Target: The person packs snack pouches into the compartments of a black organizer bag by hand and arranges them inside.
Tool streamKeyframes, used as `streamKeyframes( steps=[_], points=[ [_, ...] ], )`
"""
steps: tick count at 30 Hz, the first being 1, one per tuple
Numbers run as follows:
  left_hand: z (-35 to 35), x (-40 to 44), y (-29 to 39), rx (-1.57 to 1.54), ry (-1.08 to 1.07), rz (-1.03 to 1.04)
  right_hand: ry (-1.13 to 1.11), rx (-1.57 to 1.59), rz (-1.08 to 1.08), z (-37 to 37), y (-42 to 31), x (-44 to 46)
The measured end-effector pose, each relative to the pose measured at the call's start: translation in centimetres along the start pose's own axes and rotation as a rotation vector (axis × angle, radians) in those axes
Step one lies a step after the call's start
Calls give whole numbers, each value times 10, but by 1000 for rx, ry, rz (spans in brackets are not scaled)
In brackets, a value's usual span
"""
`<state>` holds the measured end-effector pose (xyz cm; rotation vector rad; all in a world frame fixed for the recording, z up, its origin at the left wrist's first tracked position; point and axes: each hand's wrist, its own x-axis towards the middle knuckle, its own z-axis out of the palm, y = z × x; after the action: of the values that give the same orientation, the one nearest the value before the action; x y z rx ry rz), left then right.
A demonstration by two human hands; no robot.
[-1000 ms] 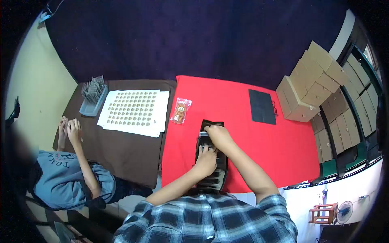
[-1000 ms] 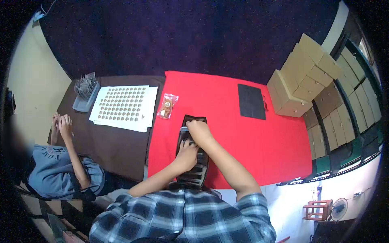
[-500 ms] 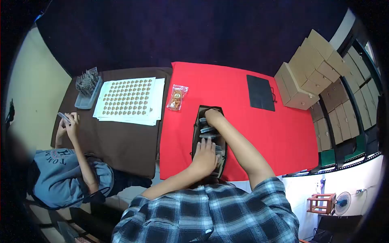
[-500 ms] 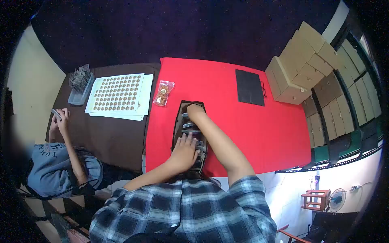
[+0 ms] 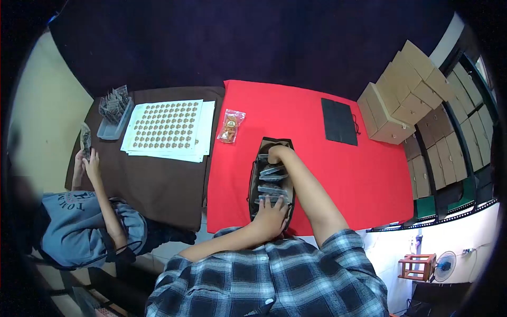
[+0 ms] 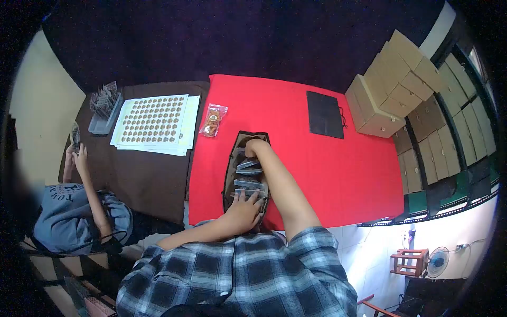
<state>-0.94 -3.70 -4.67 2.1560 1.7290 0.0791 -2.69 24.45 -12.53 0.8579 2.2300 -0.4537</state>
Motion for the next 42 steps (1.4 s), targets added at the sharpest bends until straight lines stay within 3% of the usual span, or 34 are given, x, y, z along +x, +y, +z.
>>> streamKeyframes(
  steps=[3,7,12,14,17,20,21,27,31,35,42],
  points=[
    [7,1,-2,-54,57,0,8,21,5,4,6,10],
    [5,0,1,-11,-7,6,-236,149,-8,-21,-9,-33],
    [5,0,-1,-63,20,0,-33,-49,30,-15,-34,-58],
    [2,1,-2,-83,22,17,43,-182,-100,-1,-34,-46],
    [0,5,-10,-175,33,68,461,103,-2,21,-29,-59],
    [6,7,-17,-223,103,93,577,188,-54,8,-37,-107],
    [5,6,-17,-218,111,98,643,364,-222,17,-25,-104],
    [2,6,-16,-216,96,91,630,212,-425,9,-11,-154],
    [-2,4,-14,-249,101,86,531,51,-255,14,-12,-147],
    [1,4,-16,-250,79,74,675,164,-296,13,-12,-147],
    [-2,3,-17,-261,87,89,658,388,-306,8,-6,-149]
  ],
)
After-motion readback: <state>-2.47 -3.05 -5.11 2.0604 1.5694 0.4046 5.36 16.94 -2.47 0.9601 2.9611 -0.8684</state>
